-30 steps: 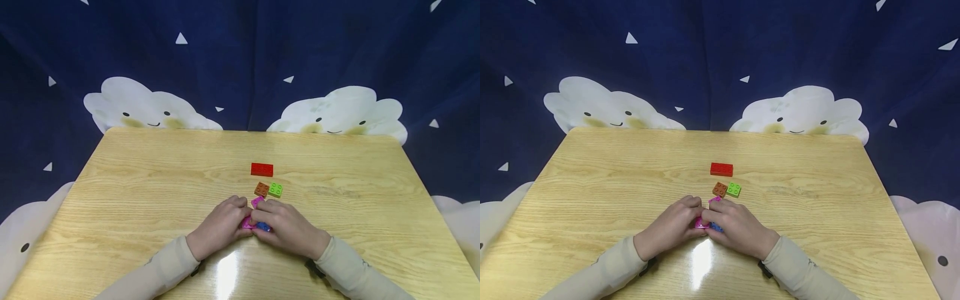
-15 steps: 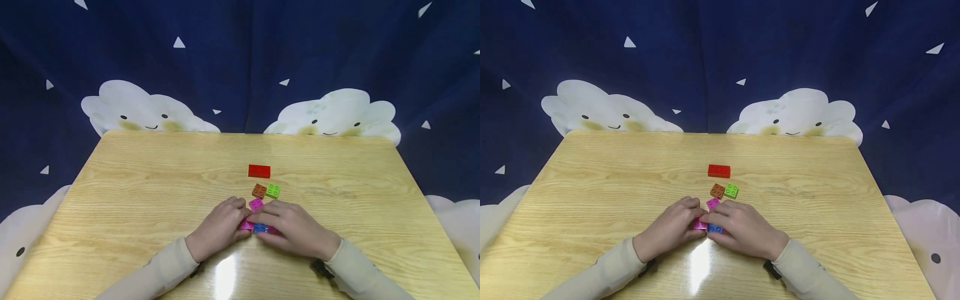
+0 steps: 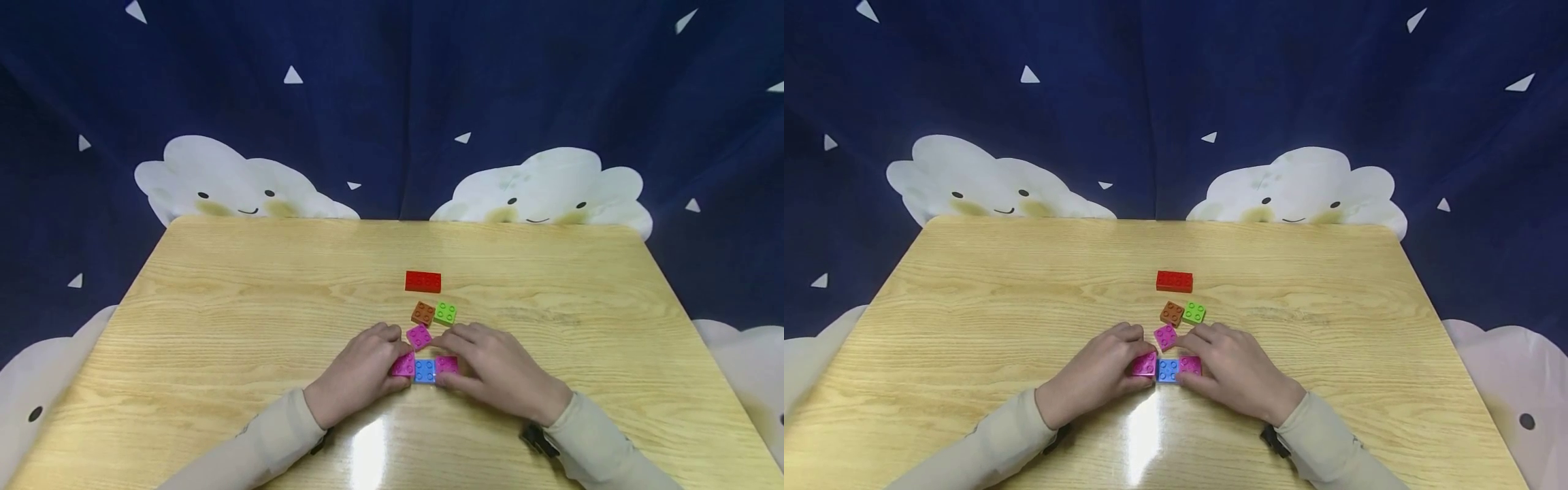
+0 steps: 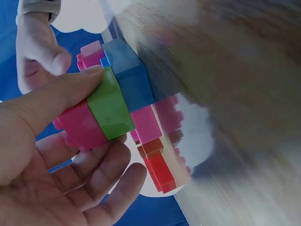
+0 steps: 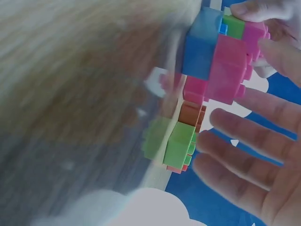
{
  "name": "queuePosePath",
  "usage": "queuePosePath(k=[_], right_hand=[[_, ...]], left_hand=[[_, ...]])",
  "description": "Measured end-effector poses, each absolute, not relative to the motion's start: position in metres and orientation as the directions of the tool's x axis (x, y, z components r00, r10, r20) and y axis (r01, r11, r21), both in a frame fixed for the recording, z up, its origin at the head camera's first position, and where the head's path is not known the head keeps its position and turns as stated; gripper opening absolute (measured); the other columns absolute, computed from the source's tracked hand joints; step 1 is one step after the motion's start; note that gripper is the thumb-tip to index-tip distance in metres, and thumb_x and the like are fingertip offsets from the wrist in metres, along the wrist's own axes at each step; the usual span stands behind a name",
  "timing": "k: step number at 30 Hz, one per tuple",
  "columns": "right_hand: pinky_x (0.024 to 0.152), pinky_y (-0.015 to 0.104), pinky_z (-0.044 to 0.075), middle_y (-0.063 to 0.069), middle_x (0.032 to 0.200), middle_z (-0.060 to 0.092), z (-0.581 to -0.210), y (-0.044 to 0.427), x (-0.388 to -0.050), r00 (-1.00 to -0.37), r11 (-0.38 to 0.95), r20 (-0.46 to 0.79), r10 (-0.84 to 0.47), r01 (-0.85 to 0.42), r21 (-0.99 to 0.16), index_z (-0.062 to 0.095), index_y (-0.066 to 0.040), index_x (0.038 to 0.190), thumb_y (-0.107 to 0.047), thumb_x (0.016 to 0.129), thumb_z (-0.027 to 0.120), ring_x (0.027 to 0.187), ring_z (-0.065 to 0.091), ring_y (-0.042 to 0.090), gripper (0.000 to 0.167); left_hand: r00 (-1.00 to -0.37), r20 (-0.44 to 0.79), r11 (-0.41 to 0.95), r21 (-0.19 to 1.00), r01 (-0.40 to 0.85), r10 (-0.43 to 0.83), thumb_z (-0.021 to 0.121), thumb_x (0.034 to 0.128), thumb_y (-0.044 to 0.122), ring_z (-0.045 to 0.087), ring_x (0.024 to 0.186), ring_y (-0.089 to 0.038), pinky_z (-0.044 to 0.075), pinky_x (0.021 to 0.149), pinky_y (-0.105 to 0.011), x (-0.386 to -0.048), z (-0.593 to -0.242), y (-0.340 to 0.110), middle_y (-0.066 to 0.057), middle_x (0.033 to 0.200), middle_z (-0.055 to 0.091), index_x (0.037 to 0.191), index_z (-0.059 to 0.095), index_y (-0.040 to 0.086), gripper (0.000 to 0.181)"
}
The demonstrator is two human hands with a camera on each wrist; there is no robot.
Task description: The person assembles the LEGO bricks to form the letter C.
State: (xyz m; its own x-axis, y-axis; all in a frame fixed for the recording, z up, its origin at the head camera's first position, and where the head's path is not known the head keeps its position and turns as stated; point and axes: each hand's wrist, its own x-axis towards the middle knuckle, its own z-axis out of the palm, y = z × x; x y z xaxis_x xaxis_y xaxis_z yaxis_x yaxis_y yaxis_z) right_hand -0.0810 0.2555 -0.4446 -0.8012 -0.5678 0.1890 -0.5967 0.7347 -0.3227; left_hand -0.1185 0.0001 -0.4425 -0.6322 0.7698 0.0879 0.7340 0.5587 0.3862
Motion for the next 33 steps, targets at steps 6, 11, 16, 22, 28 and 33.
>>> queuePosePath(k=[6,11,16,22,28,33], right_hand=[[0.073,0.035,0.056,-0.003,0.101,0.069,-0.451,0.253,-0.080,-0.796,0.746,0.134,-0.591,-0.602,-0.287,0.077,-0.009,0.125,-0.042,0.096,0.084,0.081,0.059,0.011,0.046],[0.076,0.039,0.059,0.001,0.100,0.071,-0.454,0.249,-0.080,-0.785,0.738,0.120,-0.607,-0.614,-0.282,0.076,-0.005,0.121,-0.034,0.095,0.086,0.086,0.068,0.018,0.041],[0.075,0.037,0.059,0.001,0.100,0.071,-0.456,0.246,-0.082,-0.790,0.736,0.101,-0.604,-0.602,-0.311,0.075,-0.005,0.117,-0.029,0.094,0.086,0.085,0.067,0.016,0.035],[0.069,0.032,0.054,-0.004,0.094,0.067,-0.457,0.243,-0.083,-0.795,0.737,0.089,-0.600,-0.592,-0.325,0.074,-0.006,0.113,-0.027,0.093,0.087,0.080,0.060,0.009,0.031],[0.069,0.031,0.054,-0.006,0.090,0.065,-0.456,0.243,-0.084,-0.785,0.723,0.116,-0.608,-0.608,-0.327,0.074,-0.007,0.108,-0.023,0.093,0.087,0.078,0.058,0.009,0.026],[0.069,0.031,0.053,-0.007,0.088,0.064,-0.457,0.242,-0.084,-0.779,0.714,0.132,-0.614,-0.618,-0.328,0.074,-0.007,0.106,-0.022,0.093,0.087,0.076,0.056,0.008,0.023]], left_hand=[[-0.636,0.083,0.565,0.379,0.732,0.767,0.094,0.0871,0.025,0.061,0.096,-0.020,0.056,0.092,-0.038,-0.118,-0.442,0.000,-0.004,0.105,0.070,0.119,0.081,0.002,0.042],[-0.632,0.091,0.562,0.373,0.738,0.770,0.094,0.0875,0.025,0.062,0.096,-0.021,0.056,0.092,-0.038,-0.118,-0.443,0.000,-0.006,0.107,0.071,0.117,0.081,0.003,0.039],[-0.628,0.101,0.557,0.368,0.744,0.772,0.095,0.0867,0.026,0.060,0.093,-0.019,0.056,0.089,-0.037,-0.119,-0.443,0.000,-0.004,0.104,0.070,0.115,0.082,0.003,0.039],[-0.629,0.105,0.558,0.365,0.745,0.770,0.094,0.0873,0.026,0.058,0.091,-0.018,0.055,0.087,-0.036,-0.119,-0.444,0.000,-0.002,0.100,0.068,0.116,0.082,0.003,0.039],[-0.629,0.112,0.557,0.366,0.745,0.769,0.094,0.0872,0.026,0.057,0.090,-0.018,0.055,0.087,-0.035,-0.119,-0.445,0.000,-0.001,0.099,0.067,0.117,0.082,0.003,0.039],[-0.633,0.121,0.556,0.372,0.743,0.765,0.094,0.0871,0.025,0.058,0.091,-0.019,0.055,0.088,-0.036,-0.119,-0.446,0.000,-0.002,0.100,0.067,0.117,0.082,0.004,0.038]])
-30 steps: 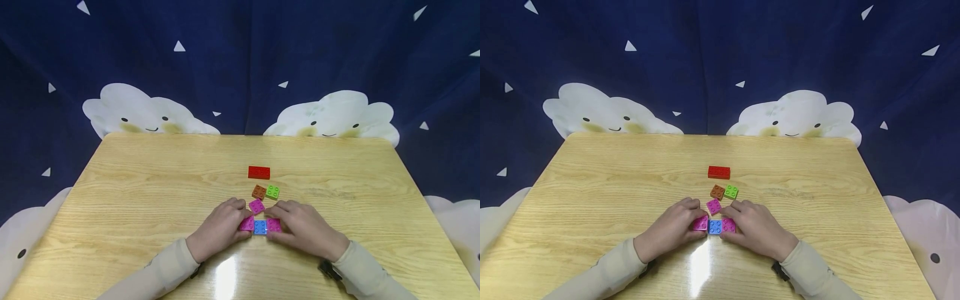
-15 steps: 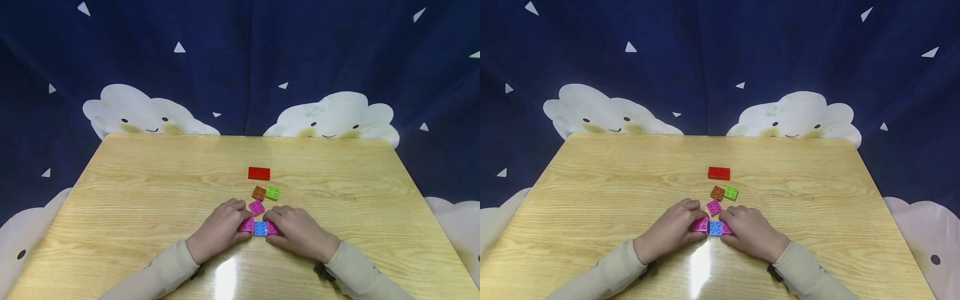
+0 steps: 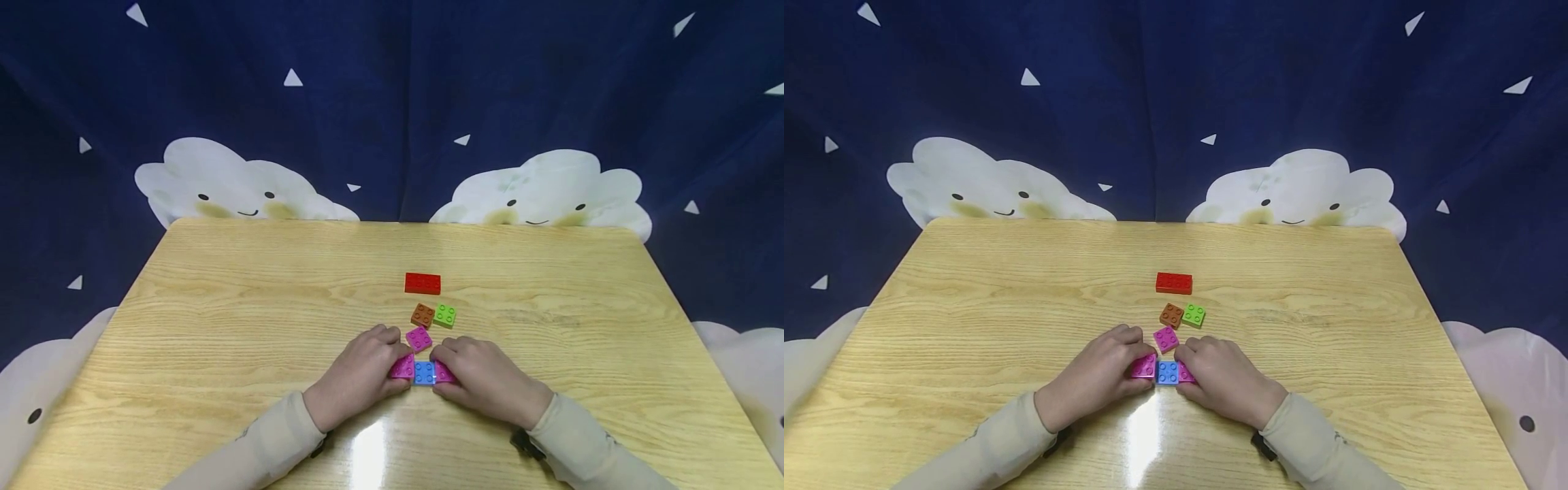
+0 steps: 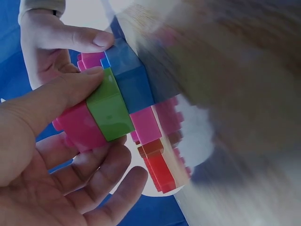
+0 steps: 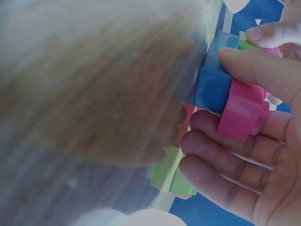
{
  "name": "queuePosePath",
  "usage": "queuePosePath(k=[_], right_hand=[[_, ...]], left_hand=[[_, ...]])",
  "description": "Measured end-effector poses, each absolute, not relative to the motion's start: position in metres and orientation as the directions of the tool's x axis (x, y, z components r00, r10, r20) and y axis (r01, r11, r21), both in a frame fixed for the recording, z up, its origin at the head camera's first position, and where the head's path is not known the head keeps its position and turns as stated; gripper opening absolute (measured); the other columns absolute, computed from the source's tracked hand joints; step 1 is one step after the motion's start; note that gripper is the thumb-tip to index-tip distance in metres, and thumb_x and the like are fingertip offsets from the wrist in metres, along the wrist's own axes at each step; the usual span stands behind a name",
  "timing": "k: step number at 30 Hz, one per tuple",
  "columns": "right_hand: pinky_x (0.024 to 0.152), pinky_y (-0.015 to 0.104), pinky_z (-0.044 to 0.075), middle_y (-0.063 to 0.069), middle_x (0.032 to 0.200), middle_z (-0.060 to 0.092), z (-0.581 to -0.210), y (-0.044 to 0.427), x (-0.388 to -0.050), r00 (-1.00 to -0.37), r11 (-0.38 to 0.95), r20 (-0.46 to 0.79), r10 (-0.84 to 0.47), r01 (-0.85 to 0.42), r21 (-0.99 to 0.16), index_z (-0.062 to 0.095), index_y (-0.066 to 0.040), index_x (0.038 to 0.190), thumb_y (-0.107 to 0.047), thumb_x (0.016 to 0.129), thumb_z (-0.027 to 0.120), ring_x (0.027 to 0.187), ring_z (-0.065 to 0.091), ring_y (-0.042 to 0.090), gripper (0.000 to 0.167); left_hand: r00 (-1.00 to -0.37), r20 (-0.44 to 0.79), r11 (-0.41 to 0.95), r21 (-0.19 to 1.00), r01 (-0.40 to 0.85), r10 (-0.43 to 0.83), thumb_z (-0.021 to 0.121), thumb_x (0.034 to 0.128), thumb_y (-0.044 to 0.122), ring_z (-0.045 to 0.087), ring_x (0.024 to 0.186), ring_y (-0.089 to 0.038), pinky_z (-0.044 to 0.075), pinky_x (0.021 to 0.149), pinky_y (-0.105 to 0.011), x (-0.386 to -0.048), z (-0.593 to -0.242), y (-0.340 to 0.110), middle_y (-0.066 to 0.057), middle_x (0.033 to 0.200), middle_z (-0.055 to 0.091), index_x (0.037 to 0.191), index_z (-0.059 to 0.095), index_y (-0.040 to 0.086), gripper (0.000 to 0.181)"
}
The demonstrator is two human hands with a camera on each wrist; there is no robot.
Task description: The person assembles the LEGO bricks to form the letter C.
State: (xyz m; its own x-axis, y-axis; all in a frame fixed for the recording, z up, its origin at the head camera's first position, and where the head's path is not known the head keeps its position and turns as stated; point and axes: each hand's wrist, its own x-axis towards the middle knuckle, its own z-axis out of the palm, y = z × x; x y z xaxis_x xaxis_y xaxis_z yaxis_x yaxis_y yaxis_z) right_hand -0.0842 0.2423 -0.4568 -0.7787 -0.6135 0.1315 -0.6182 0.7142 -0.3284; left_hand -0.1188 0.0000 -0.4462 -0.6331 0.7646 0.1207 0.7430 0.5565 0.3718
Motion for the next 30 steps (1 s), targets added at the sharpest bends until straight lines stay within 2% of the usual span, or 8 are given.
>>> queuePosePath(k=[7,15,27,30], right_hand=[[0.069,0.031,0.053,-0.008,0.088,0.064,-0.4569,0.2425,-0.0840,-0.774,0.707,0.125,-0.621,-0.621,-0.337,0.075,-0.007,0.105,-0.021,0.093,0.087,0.076,0.054,0.007,0.023],[0.070,0.031,0.056,-0.005,0.089,0.068,-0.4559,0.2424,-0.0855,-0.768,0.701,0.128,-0.627,-0.628,-0.337,0.076,-0.007,0.105,-0.022,0.092,0.089,0.077,0.059,0.009,0.024],[0.070,0.032,0.056,-0.003,0.091,0.070,-0.4541,0.2418,-0.0865,-0.771,0.705,0.113,-0.627,-0.623,-0.338,0.075,-0.008,0.104,-0.019,0.093,0.086,0.078,0.061,0.010,0.018],[0.070,0.031,0.055,-0.004,0.091,0.070,-0.4540,0.2419,-0.0864,-0.771,0.704,0.112,-0.627,-0.623,-0.340,0.075,-0.008,0.104,-0.019,0.093,0.086,0.077,0.060,0.009,0.018]], left_hand=[[-0.631,0.122,0.554,0.373,0.744,0.766,0.095,0.0865,0.024,0.060,0.092,-0.019,0.055,0.089,-0.036,-0.1177,-0.4454,-0.0002,-0.003,0.102,0.069,0.116,0.082,0.003,0.038],[-0.640,0.106,0.559,0.393,0.730,0.761,0.095,0.0870,0.024,0.055,0.088,-0.017,0.053,0.083,-0.033,-0.1184,-0.4456,0.0000,0.001,0.095,0.063,0.116,0.081,0.003,0.038],[-0.646,0.079,0.571,0.395,0.720,0.760,0.095,0.0865,0.028,0.061,0.095,-0.021,0.055,0.091,-0.038,-0.1193,-0.4416,-0.0001,-0.004,0.104,0.071,0.121,0.080,0.004,0.044],[-0.652,0.069,0.575,0.407,0.710,0.755,0.093,0.0888,0.035,0.061,0.095,-0.021,0.055,0.087,-0.038,-0.1197,-0.4394,-0.0003,-0.007,0.108,0.073,0.120,0.080,0.004,0.046]])
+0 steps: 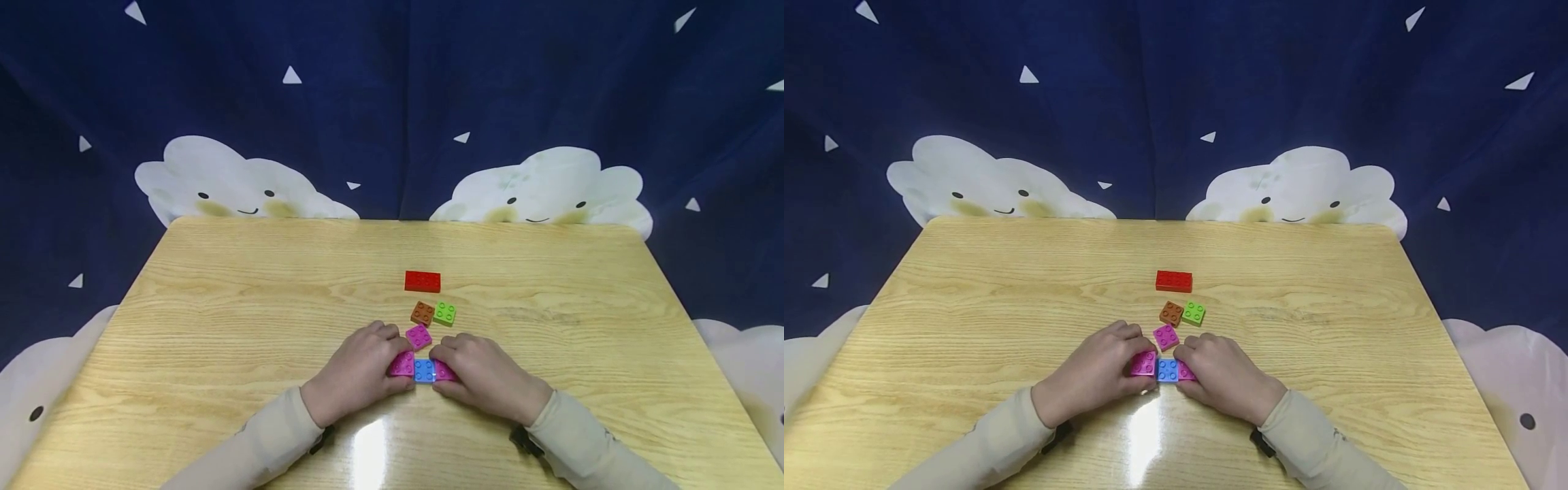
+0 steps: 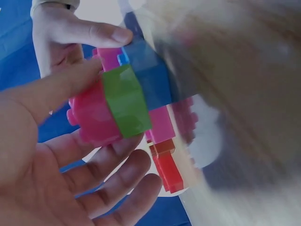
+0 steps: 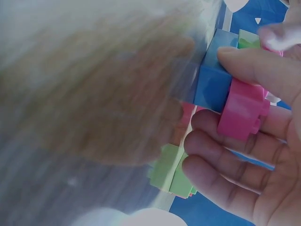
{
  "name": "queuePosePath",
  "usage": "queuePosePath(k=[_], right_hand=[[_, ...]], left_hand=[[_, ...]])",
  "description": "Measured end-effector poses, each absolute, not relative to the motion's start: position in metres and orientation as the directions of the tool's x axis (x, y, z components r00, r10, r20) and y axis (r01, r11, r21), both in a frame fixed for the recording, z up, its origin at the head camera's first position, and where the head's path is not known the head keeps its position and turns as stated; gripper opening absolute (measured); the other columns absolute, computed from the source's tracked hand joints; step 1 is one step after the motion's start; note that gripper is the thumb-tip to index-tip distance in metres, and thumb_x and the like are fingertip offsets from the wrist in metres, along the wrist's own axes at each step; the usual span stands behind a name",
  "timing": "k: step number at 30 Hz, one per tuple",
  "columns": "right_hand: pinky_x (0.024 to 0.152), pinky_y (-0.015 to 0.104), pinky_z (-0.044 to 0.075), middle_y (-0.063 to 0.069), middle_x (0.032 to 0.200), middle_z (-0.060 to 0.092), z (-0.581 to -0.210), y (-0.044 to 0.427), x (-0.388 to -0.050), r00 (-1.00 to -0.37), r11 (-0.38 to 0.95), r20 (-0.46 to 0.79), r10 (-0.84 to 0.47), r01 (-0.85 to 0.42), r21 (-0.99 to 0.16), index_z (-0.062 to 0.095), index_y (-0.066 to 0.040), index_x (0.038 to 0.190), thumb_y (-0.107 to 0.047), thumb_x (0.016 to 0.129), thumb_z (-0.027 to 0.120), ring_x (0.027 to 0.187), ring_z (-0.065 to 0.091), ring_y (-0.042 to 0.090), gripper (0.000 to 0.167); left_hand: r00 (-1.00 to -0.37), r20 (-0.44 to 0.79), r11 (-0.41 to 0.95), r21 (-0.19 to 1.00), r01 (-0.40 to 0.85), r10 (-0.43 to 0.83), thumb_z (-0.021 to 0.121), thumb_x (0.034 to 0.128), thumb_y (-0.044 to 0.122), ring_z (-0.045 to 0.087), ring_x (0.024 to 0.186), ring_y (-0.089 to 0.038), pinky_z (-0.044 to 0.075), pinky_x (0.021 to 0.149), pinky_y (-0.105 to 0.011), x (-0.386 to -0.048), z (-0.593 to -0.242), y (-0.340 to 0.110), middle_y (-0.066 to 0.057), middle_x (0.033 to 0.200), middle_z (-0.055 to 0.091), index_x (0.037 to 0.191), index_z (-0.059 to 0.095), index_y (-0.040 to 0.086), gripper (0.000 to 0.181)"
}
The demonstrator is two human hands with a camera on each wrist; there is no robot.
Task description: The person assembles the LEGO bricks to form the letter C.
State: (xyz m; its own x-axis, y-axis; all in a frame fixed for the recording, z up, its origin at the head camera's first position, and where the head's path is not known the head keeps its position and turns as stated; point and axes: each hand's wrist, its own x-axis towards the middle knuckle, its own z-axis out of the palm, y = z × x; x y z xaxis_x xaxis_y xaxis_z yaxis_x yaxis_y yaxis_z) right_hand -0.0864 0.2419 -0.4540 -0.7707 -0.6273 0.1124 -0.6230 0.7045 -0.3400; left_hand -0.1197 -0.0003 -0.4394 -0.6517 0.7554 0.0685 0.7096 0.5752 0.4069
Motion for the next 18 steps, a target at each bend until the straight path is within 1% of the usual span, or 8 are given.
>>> queuePosePath(k=[1,4,8,10,14,16,18], right_hand=[[0.069,0.030,0.055,-0.004,0.091,0.070,-0.454,0.242,-0.086,-0.770,0.704,0.113,-0.628,-0.623,-0.340,0.076,-0.008,0.104,-0.019,0.093,0.086,0.077,0.060,0.009,0.018],[0.069,0.029,0.054,-0.004,0.091,0.070,-0.454,0.242,-0.087,-0.768,0.700,0.116,-0.630,-0.626,-0.344,0.076,-0.008,0.104,-0.020,0.094,0.086,0.076,0.059,0.008,0.019],[0.067,0.027,0.052,-0.006,0.089,0.068,-0.454,0.242,-0.087,-0.766,0.694,0.123,-0.632,-0.629,-0.352,0.076,-0.008,0.103,-0.020,0.094,0.086,0.075,0.056,0.005,0.018],[0.066,0.027,0.052,-0.007,0.088,0.067,-0.454,0.243,-0.087,-0.765,0.693,0.122,-0.632,-0.628,-0.353,0.075,-0.009,0.103,-0.019,0.094,0.086,0.074,0.055,0.005,0.018],[0.069,0.030,0.055,-0.004,0.090,0.070,-0.454,0.243,-0.087,-0.766,0.700,0.114,-0.632,-0.628,-0.340,0.076,-0.007,0.105,-0.019,0.092,0.087,0.077,0.060,0.008,0.020],[0.070,0.032,0.056,-0.003,0.091,0.070,-0.454,0.243,-0.087,-0.767,0.704,0.105,-0.633,-0.626,-0.335,0.076,-0.006,0.107,-0.019,0.092,0.088,0.078,0.061,0.009,0.023],[0.070,0.031,0.056,-0.003,0.091,0.070,-0.454,0.242,-0.087,-0.769,0.707,0.099,-0.631,-0.623,-0.333,0.076,-0.006,0.107,-0.020,0.092,0.089,0.077,0.060,0.009,0.024]], left_hand=[[-0.654,0.066,0.577,0.410,0.706,0.753,0.092,0.0901,0.039,0.061,0.095,-0.021,0.055,0.086,-0.039,-0.120,-0.439,0.000,-0.007,0.109,0.074,0.120,0.081,0.004,0.047],[-0.659,0.066,0.574,0.430,0.697,0.750,0.087,0.0932,0.047,0.058,0.088,-0.019,0.053,0.079,-0.037,-0.122,-0.438,-0.001,-0.004,0.103,0.072,0.116,0.081,0.005,0.048],[-0.661,0.089,0.557,0.463,0.690,0.745,0.081,0.0975,0.050,0.055,0.083,-0.017,0.050,0.074,-0.035,-0.127,-0.436,-0.002,0.001,0.093,0.067,0.109,0.081,0.007,0.044],[-0.667,0.100,0.550,0.483,0.682,0.739,0.079,0.0998,0.048,0.056,0.083,-0.016,0.050,0.074,-0.035,-0.131,-0.435,-0.003,0.002,0.091,0.067,0.107,0.081,0.008,0.041],[-0.684,0.111,0.541,0.525,0.657,0.721,0.075,0.1045,0.041,0.061,0.089,-0.018,0.054,0.080,-0.038,-0.139,-0.429,-0.003,0.001,0.094,0.071,0.108,0.081,0.007,0.035],[-0.693,0.123,0.539,0.538,0.648,0.711,0.074,0.1054,0.035,0.065,0.094,-0.020,0.055,0.086,-0.041,-0.145,-0.426,-0.003,-0.002,0.098,0.074,0.113,0.081,0.005,0.032],[-0.703,0.140,0.536,0.549,0.642,0.698,0.073,0.1055,0.029,0.067,0.096,-0.021,0.056,0.088,-0.042,-0.151,-0.423,-0.003,-0.003,0.100,0.075,0.114,0.081,0.005,0.027]])
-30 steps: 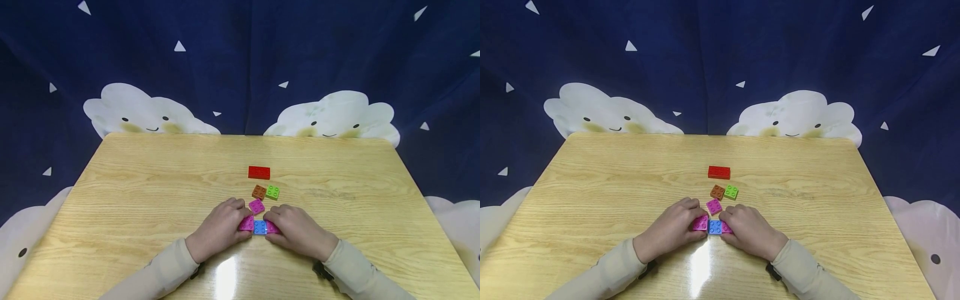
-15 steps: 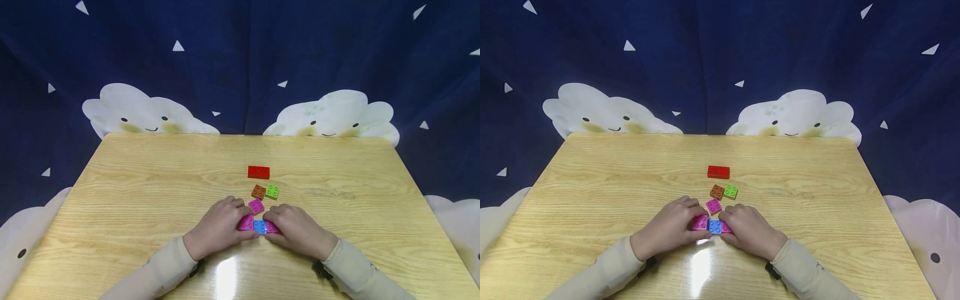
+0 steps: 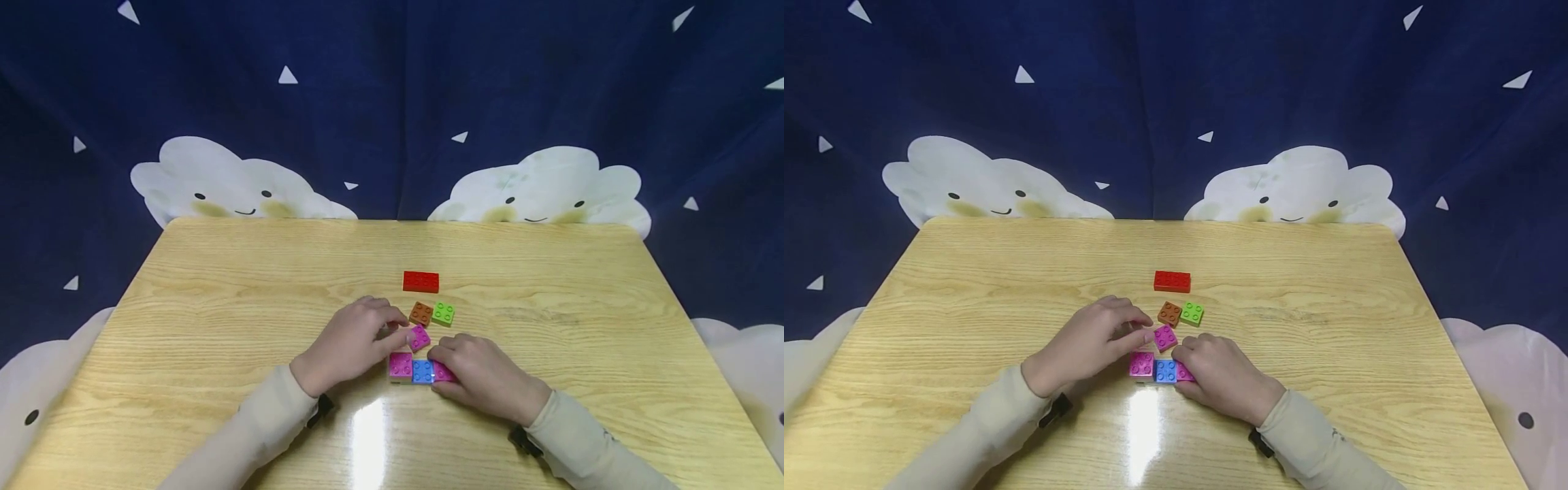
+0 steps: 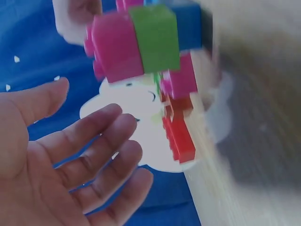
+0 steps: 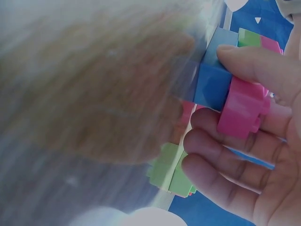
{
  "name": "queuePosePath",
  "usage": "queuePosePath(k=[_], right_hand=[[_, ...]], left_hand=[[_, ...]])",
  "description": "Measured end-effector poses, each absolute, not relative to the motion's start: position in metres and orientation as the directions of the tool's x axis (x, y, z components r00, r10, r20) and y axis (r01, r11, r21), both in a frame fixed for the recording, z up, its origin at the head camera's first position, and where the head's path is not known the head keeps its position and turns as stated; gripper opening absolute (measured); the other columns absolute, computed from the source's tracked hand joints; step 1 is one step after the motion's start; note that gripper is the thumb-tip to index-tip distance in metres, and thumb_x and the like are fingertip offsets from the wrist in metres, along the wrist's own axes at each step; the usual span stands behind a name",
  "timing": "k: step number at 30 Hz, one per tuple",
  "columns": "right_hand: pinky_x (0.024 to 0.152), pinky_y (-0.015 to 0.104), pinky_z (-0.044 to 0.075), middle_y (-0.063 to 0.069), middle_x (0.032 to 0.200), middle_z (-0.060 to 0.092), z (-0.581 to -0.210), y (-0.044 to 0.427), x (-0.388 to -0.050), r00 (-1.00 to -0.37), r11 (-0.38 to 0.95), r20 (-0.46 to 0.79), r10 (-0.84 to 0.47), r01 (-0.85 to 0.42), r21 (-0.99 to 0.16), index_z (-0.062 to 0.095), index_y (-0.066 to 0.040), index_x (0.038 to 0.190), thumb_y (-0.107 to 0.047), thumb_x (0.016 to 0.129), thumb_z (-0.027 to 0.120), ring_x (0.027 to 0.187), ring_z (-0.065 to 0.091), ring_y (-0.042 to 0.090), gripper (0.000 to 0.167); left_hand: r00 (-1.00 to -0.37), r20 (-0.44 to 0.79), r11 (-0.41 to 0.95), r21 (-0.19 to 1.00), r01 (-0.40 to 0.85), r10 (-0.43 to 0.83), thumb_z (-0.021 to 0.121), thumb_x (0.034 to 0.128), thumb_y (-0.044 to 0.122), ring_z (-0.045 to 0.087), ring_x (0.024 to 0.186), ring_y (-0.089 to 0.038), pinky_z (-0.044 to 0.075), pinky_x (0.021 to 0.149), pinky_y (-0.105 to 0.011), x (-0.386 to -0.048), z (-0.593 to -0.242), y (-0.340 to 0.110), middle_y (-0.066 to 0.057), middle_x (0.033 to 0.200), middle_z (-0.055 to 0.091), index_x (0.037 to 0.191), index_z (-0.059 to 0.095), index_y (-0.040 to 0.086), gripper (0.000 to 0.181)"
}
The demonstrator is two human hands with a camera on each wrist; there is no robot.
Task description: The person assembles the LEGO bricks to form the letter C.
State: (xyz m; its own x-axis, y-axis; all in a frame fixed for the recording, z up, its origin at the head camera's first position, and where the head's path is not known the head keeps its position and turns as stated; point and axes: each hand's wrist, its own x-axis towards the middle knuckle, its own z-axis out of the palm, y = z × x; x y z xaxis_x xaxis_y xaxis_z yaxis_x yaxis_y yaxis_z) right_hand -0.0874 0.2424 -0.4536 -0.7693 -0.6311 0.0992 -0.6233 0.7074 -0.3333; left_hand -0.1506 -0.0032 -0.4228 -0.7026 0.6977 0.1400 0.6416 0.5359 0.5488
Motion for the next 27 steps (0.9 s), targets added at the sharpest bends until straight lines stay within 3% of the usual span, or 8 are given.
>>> queuePosePath(k=[8,20,27], right_hand=[[0.069,0.030,0.055,-0.004,0.089,0.069,-0.452,0.242,-0.088,-0.772,0.710,0.086,-0.630,-0.617,-0.338,0.077,-0.006,0.107,-0.021,0.091,0.089,0.075,0.057,0.007,0.025],[0.073,0.033,0.058,-0.002,0.093,0.072,-0.452,0.243,-0.088,-0.768,0.709,0.087,-0.635,-0.624,-0.329,0.077,-0.005,0.109,-0.025,0.091,0.091,0.079,0.063,0.009,0.030],[0.075,0.035,0.059,-0.001,0.094,0.073,-0.452,0.243,-0.088,-0.767,0.712,0.079,-0.636,-0.624,-0.322,0.078,-0.005,0.110,-0.027,0.092,0.090,0.081,0.065,0.011,0.030]], left_hand=[[-0.717,0.131,0.538,0.573,0.619,0.685,0.078,0.1018,0.015,0.069,0.102,-0.025,0.056,0.093,-0.043,-0.177,-0.421,0.003,-0.007,0.107,0.076,0.118,0.080,0.003,0.020],[-0.693,0.039,0.549,0.579,0.603,0.720,0.083,0.0969,0.007,0.066,0.120,-0.030,0.051,0.108,-0.046,-0.200,-0.434,0.024,-0.010,0.123,0.074,0.127,0.077,0.003,0.031],[-0.678,-0.001,0.557,0.571,0.603,0.735,0.086,0.0938,0.006,0.064,0.115,-0.029,0.051,0.106,-0.044,-0.205,-0.445,0.033,-0.010,0.121,0.074,0.128,0.076,0.002,0.036]])
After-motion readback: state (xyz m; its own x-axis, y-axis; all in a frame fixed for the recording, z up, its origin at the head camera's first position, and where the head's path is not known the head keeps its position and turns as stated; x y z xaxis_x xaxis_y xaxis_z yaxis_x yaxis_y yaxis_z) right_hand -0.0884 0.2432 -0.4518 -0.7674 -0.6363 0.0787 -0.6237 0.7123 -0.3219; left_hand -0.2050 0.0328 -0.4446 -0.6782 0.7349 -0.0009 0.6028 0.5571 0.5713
